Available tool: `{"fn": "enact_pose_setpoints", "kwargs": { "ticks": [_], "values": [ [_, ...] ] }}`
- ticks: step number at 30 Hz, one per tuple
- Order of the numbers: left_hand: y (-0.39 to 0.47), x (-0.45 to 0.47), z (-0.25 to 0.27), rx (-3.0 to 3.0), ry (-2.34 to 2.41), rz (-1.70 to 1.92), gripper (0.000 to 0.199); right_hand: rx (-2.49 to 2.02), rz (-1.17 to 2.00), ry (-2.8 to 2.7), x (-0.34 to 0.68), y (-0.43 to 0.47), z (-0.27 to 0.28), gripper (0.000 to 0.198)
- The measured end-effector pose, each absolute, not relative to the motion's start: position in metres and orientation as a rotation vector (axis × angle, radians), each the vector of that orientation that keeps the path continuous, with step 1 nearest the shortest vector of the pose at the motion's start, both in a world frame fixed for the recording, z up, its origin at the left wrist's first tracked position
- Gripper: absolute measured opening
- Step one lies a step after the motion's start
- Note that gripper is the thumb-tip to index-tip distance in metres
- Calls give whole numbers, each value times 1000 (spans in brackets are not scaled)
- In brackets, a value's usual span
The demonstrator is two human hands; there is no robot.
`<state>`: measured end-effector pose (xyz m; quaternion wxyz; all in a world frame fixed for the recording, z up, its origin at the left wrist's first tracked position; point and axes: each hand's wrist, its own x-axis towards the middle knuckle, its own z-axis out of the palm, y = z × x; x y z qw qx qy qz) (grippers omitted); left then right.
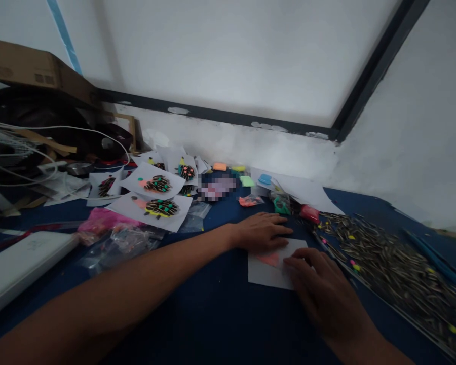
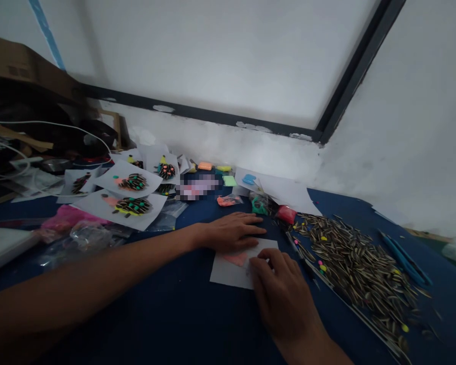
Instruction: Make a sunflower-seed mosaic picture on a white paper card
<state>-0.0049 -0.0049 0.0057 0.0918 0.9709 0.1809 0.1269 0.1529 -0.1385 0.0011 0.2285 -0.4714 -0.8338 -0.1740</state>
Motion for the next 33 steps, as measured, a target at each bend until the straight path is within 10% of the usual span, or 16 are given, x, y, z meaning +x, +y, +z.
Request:
{"fn": "enact_pose_setpoints", "kwargs": {
  "ticks": [33],
  "values": [
    [-8,-4,6,2946,562,357,44,-1329,-585,-2370,155,-140,-1,31]
  ]
}}
